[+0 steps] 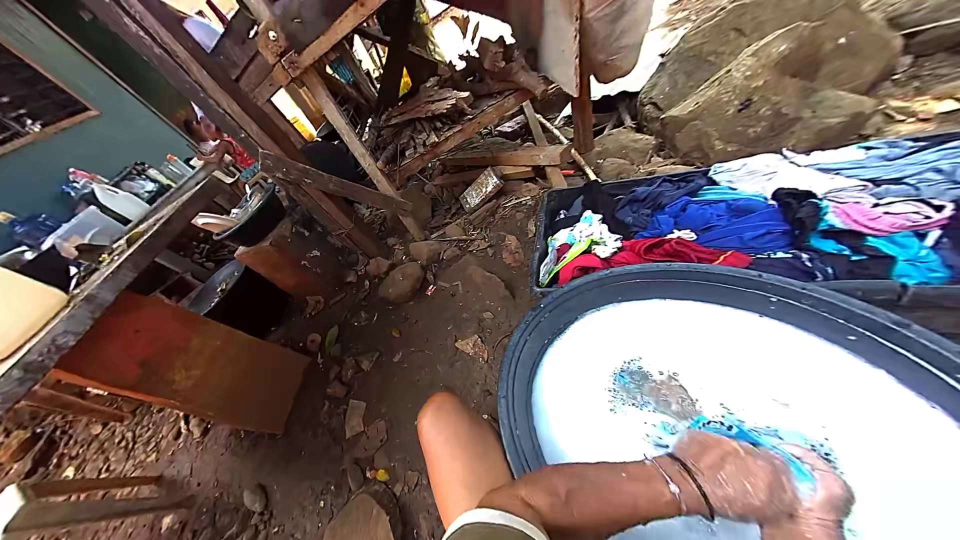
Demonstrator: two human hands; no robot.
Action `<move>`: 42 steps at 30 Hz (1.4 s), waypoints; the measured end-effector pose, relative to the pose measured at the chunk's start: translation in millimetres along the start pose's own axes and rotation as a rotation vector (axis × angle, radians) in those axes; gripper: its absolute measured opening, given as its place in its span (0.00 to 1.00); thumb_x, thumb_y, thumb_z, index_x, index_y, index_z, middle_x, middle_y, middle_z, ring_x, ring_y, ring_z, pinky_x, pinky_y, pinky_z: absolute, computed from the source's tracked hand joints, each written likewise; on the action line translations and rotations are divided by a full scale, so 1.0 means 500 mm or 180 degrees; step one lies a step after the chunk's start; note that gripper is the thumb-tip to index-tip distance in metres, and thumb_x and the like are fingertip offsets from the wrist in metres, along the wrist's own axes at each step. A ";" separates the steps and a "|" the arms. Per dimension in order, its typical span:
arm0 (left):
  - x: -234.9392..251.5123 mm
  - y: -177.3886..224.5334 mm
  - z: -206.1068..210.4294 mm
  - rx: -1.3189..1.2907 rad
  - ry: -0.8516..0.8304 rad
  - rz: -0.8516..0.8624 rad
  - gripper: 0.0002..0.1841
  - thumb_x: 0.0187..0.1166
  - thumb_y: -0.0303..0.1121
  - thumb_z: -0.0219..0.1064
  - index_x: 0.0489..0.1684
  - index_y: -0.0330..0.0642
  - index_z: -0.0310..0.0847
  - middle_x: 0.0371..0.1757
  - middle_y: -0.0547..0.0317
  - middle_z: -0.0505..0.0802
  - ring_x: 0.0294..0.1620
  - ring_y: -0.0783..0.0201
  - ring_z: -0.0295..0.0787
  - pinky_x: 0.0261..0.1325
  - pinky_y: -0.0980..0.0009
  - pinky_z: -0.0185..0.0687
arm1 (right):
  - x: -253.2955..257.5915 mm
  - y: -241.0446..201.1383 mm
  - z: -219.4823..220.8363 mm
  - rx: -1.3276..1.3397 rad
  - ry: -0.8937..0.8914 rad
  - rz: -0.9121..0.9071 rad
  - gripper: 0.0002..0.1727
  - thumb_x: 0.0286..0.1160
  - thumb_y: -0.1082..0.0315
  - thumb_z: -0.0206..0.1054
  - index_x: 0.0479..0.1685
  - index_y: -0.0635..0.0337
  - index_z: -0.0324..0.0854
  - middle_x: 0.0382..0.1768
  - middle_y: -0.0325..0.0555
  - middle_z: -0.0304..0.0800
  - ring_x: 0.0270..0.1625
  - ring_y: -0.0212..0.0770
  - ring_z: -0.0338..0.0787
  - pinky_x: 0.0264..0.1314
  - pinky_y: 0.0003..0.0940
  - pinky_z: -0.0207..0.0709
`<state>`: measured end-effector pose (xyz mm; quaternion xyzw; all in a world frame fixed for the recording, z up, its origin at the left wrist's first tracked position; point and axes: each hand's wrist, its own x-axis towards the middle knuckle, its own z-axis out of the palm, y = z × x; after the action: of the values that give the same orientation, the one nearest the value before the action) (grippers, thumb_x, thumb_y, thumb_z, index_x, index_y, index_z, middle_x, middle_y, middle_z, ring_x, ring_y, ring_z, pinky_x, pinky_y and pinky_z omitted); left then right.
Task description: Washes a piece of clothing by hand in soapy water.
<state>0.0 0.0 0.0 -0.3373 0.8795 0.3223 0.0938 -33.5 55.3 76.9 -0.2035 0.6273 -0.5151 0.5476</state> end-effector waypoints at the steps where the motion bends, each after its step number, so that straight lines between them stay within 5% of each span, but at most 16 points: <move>1: -0.003 0.004 0.009 -0.0017 0.0047 0.0070 0.17 0.86 0.34 0.61 0.61 0.30 0.86 0.54 0.38 0.95 0.59 0.42 0.93 0.62 0.42 0.84 | 0.015 0.024 -0.009 -0.0220 0.0050 -0.0187 0.21 0.86 0.79 0.39 0.62 0.89 0.73 0.60 0.69 0.86 0.61 0.43 0.88 0.70 0.27 0.74; 2: 0.002 -0.007 0.011 -0.0055 0.0094 0.0077 0.16 0.85 0.33 0.61 0.60 0.29 0.86 0.53 0.38 0.95 0.58 0.42 0.93 0.61 0.43 0.84 | 0.052 0.082 -0.044 -0.0050 -0.0023 -0.0552 0.19 0.85 0.78 0.41 0.55 0.88 0.73 0.53 0.69 0.87 0.56 0.45 0.88 0.65 0.31 0.78; 4: 0.027 -0.055 -0.010 -0.0041 0.0089 -0.0094 0.16 0.87 0.32 0.58 0.58 0.29 0.86 0.54 0.36 0.94 0.60 0.41 0.91 0.63 0.41 0.83 | 0.135 0.188 -0.095 0.1026 0.0112 -0.1041 0.11 0.81 0.72 0.43 0.41 0.65 0.71 0.37 0.48 0.86 0.43 0.38 0.90 0.51 0.39 0.86; 7: 0.041 -0.107 -0.057 -0.0070 0.0388 -0.0320 0.20 0.92 0.34 0.51 0.60 0.27 0.85 0.57 0.33 0.93 0.63 0.38 0.91 0.65 0.39 0.81 | 0.159 0.166 -0.083 0.1388 0.0923 -0.0941 0.10 0.77 0.71 0.46 0.40 0.49 0.73 0.29 0.22 0.83 0.35 0.21 0.87 0.44 0.25 0.85; 10: 0.038 -0.141 -0.125 -0.0492 0.1012 -0.0855 0.24 0.96 0.38 0.45 0.58 0.26 0.84 0.55 0.32 0.93 0.61 0.39 0.91 0.64 0.40 0.82 | 0.195 0.176 -0.131 0.1130 0.0932 -0.0994 0.12 0.81 0.70 0.46 0.45 0.54 0.77 0.34 0.23 0.87 0.37 0.20 0.88 0.46 0.24 0.85; 12: 0.051 -0.190 -0.133 -0.0738 0.1228 -0.1013 0.25 0.95 0.42 0.48 0.56 0.24 0.83 0.55 0.31 0.92 0.60 0.39 0.91 0.64 0.40 0.82 | 0.218 0.214 -0.174 0.0731 0.1095 -0.0733 0.10 0.82 0.69 0.50 0.51 0.61 0.73 0.38 0.31 0.78 0.39 0.23 0.83 0.47 0.27 0.81; 16: 0.059 -0.281 -0.019 0.0137 -0.0268 -0.0822 0.25 0.90 0.43 0.58 0.72 0.29 0.78 0.72 0.34 0.86 0.76 0.40 0.82 0.78 0.40 0.74 | 0.212 0.245 -0.182 0.0506 0.1180 -0.0373 0.11 0.79 0.68 0.54 0.54 0.62 0.72 0.41 0.35 0.77 0.40 0.25 0.82 0.46 0.28 0.81; 18: 0.058 -0.292 0.009 0.0350 -0.0701 -0.0650 0.19 0.91 0.35 0.56 0.68 0.28 0.81 0.68 0.32 0.88 0.74 0.37 0.83 0.77 0.38 0.73 | 0.211 0.229 -0.180 0.0571 0.1193 -0.0563 0.07 0.78 0.70 0.53 0.48 0.60 0.74 0.36 0.31 0.79 0.37 0.23 0.84 0.44 0.26 0.82; 24: 0.043 -0.277 -0.039 -0.0888 0.0211 -0.1001 0.24 0.95 0.39 0.49 0.64 0.21 0.78 0.68 0.27 0.85 0.73 0.38 0.82 0.78 0.43 0.74 | 0.213 0.228 -0.191 0.0985 0.0788 -0.0375 0.08 0.86 0.65 0.46 0.48 0.48 0.71 0.35 0.23 0.81 0.39 0.20 0.85 0.45 0.24 0.83; 27: 0.032 -0.273 0.007 -0.0203 -0.0599 -0.0897 0.25 0.92 0.41 0.57 0.75 0.26 0.74 0.71 0.30 0.86 0.74 0.38 0.83 0.77 0.40 0.75 | 0.204 0.231 -0.181 0.1023 0.0807 -0.0192 0.06 0.86 0.64 0.49 0.49 0.47 0.71 0.34 0.23 0.81 0.36 0.20 0.84 0.40 0.23 0.81; 29: 0.035 -0.273 0.029 0.0138 -0.0768 -0.0737 0.21 0.90 0.35 0.58 0.71 0.28 0.78 0.67 0.32 0.89 0.72 0.38 0.85 0.75 0.39 0.76 | 0.201 0.222 -0.179 0.1000 0.0814 -0.0315 0.07 0.83 0.67 0.49 0.48 0.49 0.72 0.34 0.23 0.81 0.37 0.20 0.85 0.43 0.23 0.83; 35: 0.049 -0.263 -0.044 -0.0961 0.0659 -0.0775 0.18 0.91 0.30 0.54 0.62 0.23 0.83 0.64 0.27 0.86 0.69 0.38 0.84 0.76 0.45 0.75 | 0.203 0.219 -0.196 0.1090 0.0964 -0.0307 0.08 0.86 0.67 0.47 0.43 0.47 0.71 0.28 0.22 0.79 0.27 0.19 0.81 0.32 0.18 0.78; 39: 0.045 -0.283 -0.013 0.0359 -0.0429 -0.0849 0.23 0.87 0.38 0.62 0.72 0.29 0.80 0.80 0.35 0.80 0.84 0.38 0.72 0.85 0.41 0.65 | 0.189 0.211 -0.168 0.0851 0.0909 -0.0218 0.08 0.84 0.67 0.49 0.48 0.51 0.74 0.32 0.26 0.81 0.31 0.22 0.83 0.35 0.23 0.81; 42: 0.051 -0.280 -0.027 -0.0186 0.0062 -0.0935 0.20 0.86 0.31 0.59 0.69 0.25 0.80 0.75 0.30 0.83 0.80 0.39 0.77 0.84 0.44 0.67 | 0.185 0.196 -0.171 0.0768 0.1028 -0.0113 0.11 0.86 0.67 0.48 0.53 0.57 0.75 0.36 0.32 0.82 0.34 0.25 0.84 0.37 0.25 0.81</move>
<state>73.0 -101.1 -69.9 -0.4681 0.8118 0.3274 0.1215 -109.2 53.4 -63.5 -0.0621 0.6370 -0.6220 0.4511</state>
